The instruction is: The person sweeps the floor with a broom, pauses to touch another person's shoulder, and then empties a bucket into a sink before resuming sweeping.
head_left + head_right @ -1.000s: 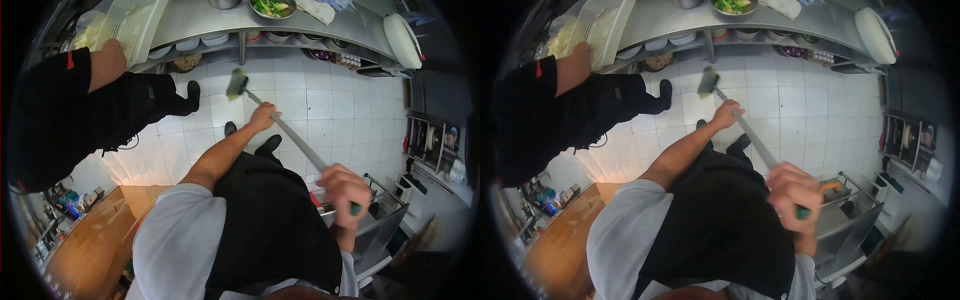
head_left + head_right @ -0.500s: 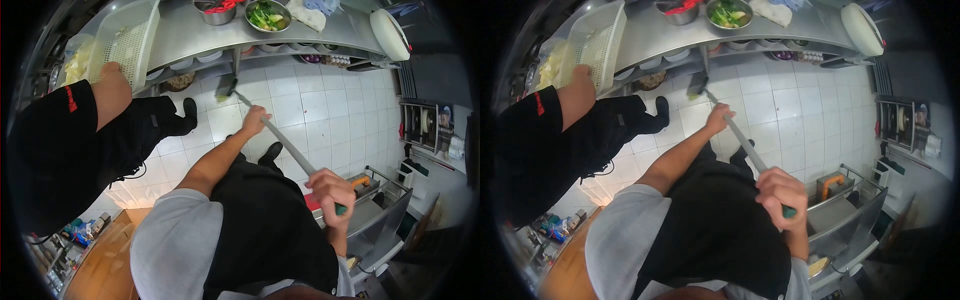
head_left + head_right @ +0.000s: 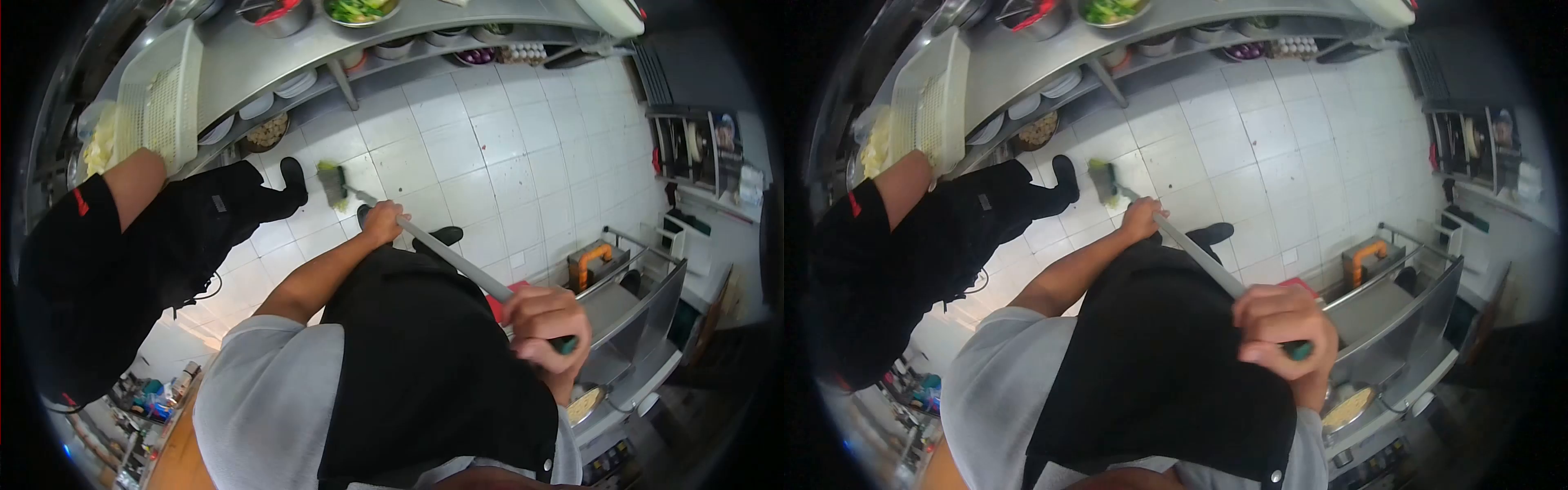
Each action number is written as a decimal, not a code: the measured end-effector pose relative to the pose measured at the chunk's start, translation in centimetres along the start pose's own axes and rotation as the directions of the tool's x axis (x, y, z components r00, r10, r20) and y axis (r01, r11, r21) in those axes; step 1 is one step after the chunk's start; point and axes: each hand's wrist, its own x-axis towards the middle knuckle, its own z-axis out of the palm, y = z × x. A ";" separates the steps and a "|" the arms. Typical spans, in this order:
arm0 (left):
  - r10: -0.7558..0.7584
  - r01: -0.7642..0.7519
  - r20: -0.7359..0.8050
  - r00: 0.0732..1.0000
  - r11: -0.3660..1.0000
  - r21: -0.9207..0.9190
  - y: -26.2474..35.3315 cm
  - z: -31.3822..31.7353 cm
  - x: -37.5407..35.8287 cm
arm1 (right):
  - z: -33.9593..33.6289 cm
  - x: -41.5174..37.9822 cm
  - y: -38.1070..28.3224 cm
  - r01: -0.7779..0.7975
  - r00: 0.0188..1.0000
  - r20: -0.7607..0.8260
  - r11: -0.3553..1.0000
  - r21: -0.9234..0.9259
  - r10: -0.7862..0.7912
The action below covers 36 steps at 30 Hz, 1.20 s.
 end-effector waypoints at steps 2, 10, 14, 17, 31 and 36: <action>-0.034 0.034 0.014 0.999 0.999 0.027 1.3 3.5 2.5 | -0.9 -0.3 -0.3 -0.036 0.989 0.136 0.986 -0.166 0.059; 0.175 -0.164 0.076 0.982 0.978 -0.125 17.9 16.3 14.7 | -10.5 -8.4 -4.3 -0.038 0.990 -0.144 0.941 -0.337 -0.012; 0.288 -0.278 0.063 0.956 0.951 -0.137 25.6 17.8 17.1 | -17.2 -11.9 -8.7 0.081 0.974 0.227 0.909 -0.409 0.016; 0.359 -0.353 0.027 0.933 0.927 -0.129 30.6 16.5 15.0 | -20.9 -14.5 -12.2 0.267 0.930 0.339 0.899 -0.348 -0.144; 0.344 -0.340 0.093 0.934 0.939 -0.053 32.0 26.6 23.5 | -23.2 -16.1 -6.1 0.054 0.976 -0.158 0.869 -0.492 -0.150; 0.514 -0.498 0.094 0.853 0.854 -0.152 34.2 21.7 21.9 | -26.0 -21.0 -10.5 0.276 0.815 -0.361 0.851 -0.446 -0.453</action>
